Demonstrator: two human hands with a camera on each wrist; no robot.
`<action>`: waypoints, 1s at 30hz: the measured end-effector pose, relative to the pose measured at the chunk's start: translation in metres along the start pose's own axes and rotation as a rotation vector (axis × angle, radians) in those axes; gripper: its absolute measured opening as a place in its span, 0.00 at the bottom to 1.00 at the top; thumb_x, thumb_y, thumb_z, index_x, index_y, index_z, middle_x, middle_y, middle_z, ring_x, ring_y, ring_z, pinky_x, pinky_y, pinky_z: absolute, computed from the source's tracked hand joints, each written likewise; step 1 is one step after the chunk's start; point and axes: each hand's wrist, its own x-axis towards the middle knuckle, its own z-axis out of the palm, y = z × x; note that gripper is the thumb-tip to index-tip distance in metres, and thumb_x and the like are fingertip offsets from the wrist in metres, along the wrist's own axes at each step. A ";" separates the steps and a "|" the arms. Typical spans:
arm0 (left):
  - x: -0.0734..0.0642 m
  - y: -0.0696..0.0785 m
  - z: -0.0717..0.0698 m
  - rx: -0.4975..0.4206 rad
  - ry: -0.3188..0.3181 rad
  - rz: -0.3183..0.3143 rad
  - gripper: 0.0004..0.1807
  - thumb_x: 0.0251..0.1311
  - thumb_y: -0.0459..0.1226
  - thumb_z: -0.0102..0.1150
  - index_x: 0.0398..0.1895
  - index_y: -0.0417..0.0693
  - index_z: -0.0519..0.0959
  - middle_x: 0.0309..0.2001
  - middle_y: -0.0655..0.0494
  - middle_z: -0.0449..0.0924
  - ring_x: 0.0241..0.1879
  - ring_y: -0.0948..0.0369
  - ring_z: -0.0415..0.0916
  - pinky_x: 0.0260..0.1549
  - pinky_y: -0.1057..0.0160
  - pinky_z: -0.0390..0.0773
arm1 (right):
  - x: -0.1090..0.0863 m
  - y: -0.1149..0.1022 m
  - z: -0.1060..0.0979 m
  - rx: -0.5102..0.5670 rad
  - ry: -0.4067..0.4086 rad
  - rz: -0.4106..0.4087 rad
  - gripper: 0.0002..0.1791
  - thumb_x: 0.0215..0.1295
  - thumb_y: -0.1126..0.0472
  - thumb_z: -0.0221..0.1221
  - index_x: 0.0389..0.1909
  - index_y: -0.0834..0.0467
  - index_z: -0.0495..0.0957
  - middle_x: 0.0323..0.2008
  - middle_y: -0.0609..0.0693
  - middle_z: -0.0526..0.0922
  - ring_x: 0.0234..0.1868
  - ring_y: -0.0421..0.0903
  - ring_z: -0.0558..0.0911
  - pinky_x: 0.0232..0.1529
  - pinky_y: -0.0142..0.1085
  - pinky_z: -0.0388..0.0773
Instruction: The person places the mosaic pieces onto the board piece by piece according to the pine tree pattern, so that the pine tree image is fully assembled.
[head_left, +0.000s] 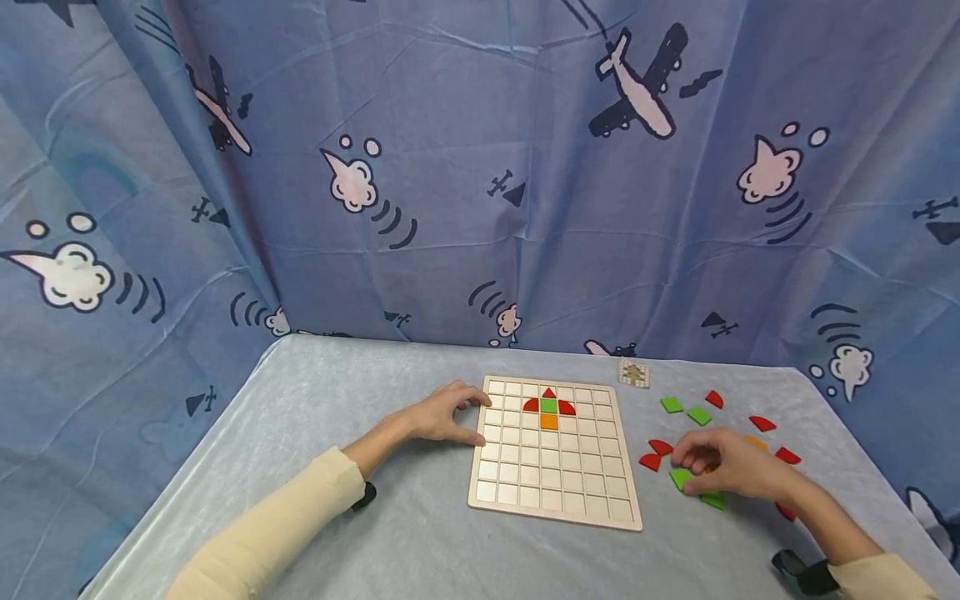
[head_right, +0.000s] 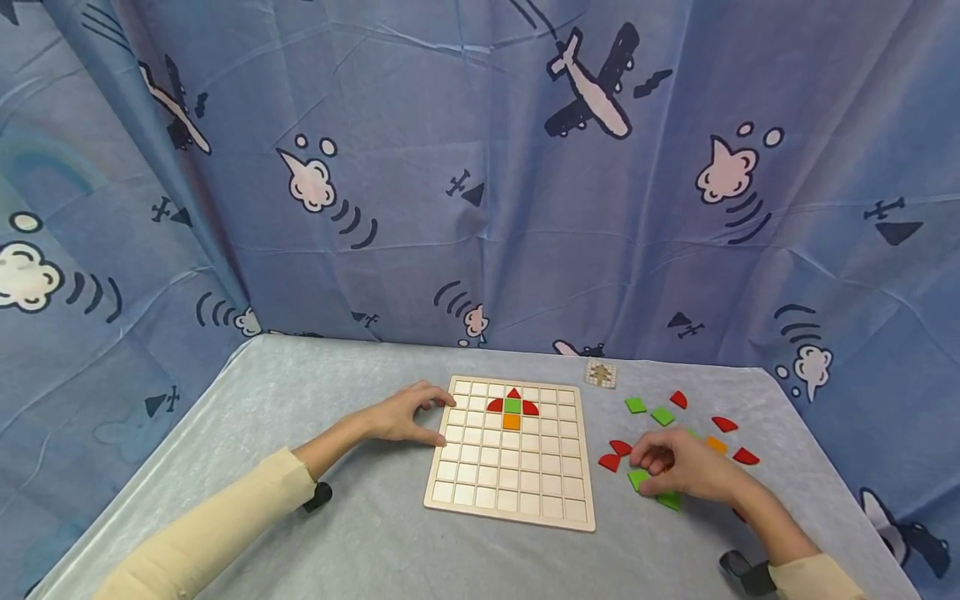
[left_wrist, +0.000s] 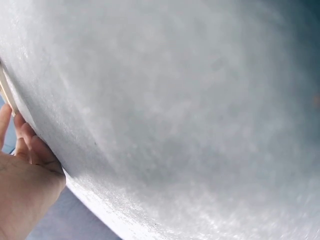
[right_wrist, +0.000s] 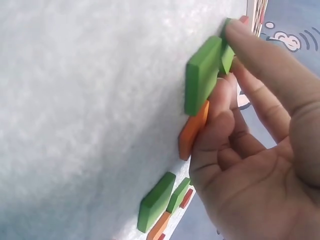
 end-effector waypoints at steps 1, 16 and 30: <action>0.000 0.000 0.000 0.001 0.000 0.001 0.33 0.52 0.50 0.74 0.62 0.58 0.73 0.58 0.54 0.72 0.56 0.56 0.71 0.60 0.53 0.72 | 0.000 0.000 0.000 0.002 -0.002 -0.003 0.19 0.52 0.58 0.73 0.43 0.62 0.80 0.38 0.51 0.82 0.33 0.35 0.76 0.36 0.26 0.79; 0.000 0.000 0.001 0.017 0.004 0.015 0.34 0.52 0.50 0.74 0.62 0.57 0.73 0.58 0.53 0.72 0.55 0.56 0.71 0.59 0.54 0.73 | 0.001 0.001 0.004 0.038 0.004 -0.025 0.17 0.53 0.59 0.72 0.40 0.63 0.80 0.32 0.53 0.78 0.30 0.38 0.74 0.32 0.27 0.75; 0.000 -0.001 0.001 0.015 0.007 0.016 0.33 0.52 0.50 0.74 0.62 0.58 0.73 0.58 0.53 0.72 0.56 0.55 0.72 0.60 0.54 0.73 | -0.001 0.004 0.002 0.107 -0.033 -0.046 0.14 0.60 0.62 0.67 0.43 0.65 0.80 0.35 0.52 0.82 0.29 0.39 0.77 0.32 0.29 0.78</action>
